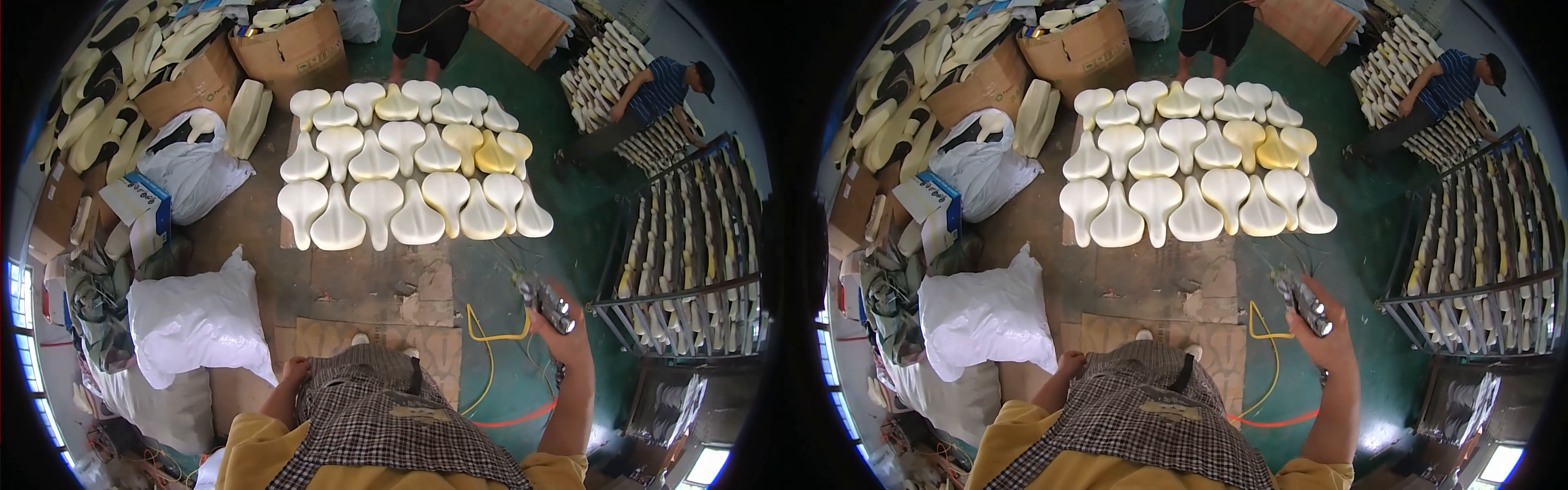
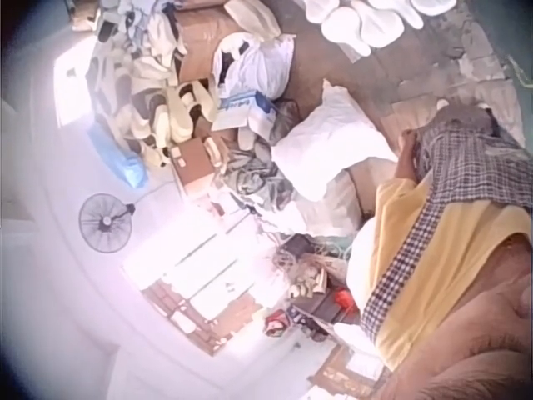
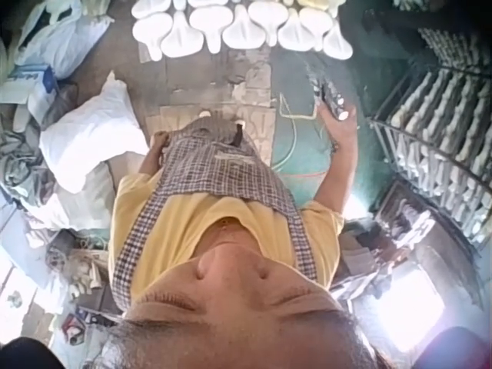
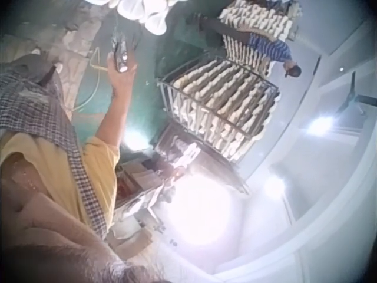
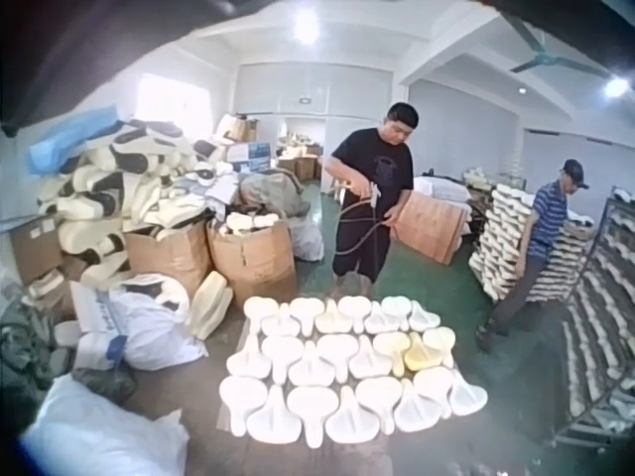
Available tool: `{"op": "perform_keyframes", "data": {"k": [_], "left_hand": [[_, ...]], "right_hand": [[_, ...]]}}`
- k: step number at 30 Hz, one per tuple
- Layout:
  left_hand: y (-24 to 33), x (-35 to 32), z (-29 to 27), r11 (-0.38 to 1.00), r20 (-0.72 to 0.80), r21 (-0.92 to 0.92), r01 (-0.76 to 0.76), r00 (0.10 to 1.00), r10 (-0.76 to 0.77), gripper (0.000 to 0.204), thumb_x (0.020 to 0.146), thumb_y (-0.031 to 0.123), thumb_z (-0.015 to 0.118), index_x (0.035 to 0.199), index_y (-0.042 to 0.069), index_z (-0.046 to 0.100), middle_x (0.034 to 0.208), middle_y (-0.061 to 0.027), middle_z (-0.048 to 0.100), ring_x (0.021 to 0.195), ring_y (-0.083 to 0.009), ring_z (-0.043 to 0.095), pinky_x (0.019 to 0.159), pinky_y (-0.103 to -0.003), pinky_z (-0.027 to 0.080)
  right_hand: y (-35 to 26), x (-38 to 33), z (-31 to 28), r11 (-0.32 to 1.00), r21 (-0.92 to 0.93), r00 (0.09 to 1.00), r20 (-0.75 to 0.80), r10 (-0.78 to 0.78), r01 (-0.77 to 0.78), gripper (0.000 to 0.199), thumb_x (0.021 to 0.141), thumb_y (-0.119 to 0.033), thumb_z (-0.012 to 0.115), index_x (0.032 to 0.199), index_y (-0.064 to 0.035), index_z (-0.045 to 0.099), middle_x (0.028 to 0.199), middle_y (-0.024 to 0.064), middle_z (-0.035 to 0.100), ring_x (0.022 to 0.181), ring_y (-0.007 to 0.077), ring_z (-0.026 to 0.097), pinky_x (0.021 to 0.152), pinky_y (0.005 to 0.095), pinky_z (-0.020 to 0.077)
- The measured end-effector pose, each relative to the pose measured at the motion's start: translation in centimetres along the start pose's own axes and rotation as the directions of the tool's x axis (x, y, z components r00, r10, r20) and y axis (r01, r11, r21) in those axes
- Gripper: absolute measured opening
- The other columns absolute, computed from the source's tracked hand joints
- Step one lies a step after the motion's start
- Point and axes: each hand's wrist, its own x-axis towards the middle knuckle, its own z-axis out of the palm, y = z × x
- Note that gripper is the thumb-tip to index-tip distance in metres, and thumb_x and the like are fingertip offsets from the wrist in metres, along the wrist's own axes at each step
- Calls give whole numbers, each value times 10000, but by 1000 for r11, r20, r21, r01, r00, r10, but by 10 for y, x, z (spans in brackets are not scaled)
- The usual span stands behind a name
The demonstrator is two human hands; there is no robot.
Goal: Apply spray coating to foam bicycle seats and organize them on storage racks.
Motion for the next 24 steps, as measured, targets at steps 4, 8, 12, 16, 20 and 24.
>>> {"op": "perform_keyframes", "data": {"k": [4,8,12,16,20,24], "left_hand": [[-2,-7,4,995,-1,-1,100,995,-100,287,674,198,681,916,45,712,854,-103,688,767,-197,647,725,-322,511],[-12,-12,2,999,-26,29,16,1000,-15,308,671,230,678,918,48,707,844,-117,687,778,-210,656,732,-324,513],[-11,-15,0,999,-8,-15,50,999,-50,306,668,246,672,894,43,705,813,-123,685,761,-211,663,724,-325,518],[-4,-21,-1,995,27,-38,94,995,-93,322,670,252,679,908,37,701,804,-116,685,735,-202,662,710,-321,521],[-13,-18,0,1000,-39,11,-14,999,14,331,676,247,684,932,37,697,820,-126,685,766,-221,662,738,-331,518],[-25,-21,2,1000,-59,15,13,998,-12,342,675,246,682,952,45,699,876,-137,688,830,-236,659,780,-335,510]], "right_hand": [[5,-19,-2,971,-151,979,112,-170,186,520,729,-89,677,1222,-16,530,840,75,650,732,113,582,697,268,480],[5,-19,1,998,-62,1000,7,2,-2,522,727,-92,677,1225,-32,532,855,80,657,747,115,592,711,275,483],[0,-26,1,992,-105,997,43,-66,70,507,730,-86,672,1216,-34,537,882,99,666,790,134,613,744,288,483],[3,-23,8,998,-61,1000,13,3,-2,508,728,-76,672,1214,-27,537,902,100,663,810,142,616,759,285,481],[-5,-12,14,990,-86,992,62,-105,111,524,724,-75,675,1226,-29,533,924,102,661,832,141,613,773,285,478],[-24,-2,32,989,-32,988,49,-146,148,533,726,-83,683,1235,-34,531,928,108,660,840,144,612,781,284,476]]}}
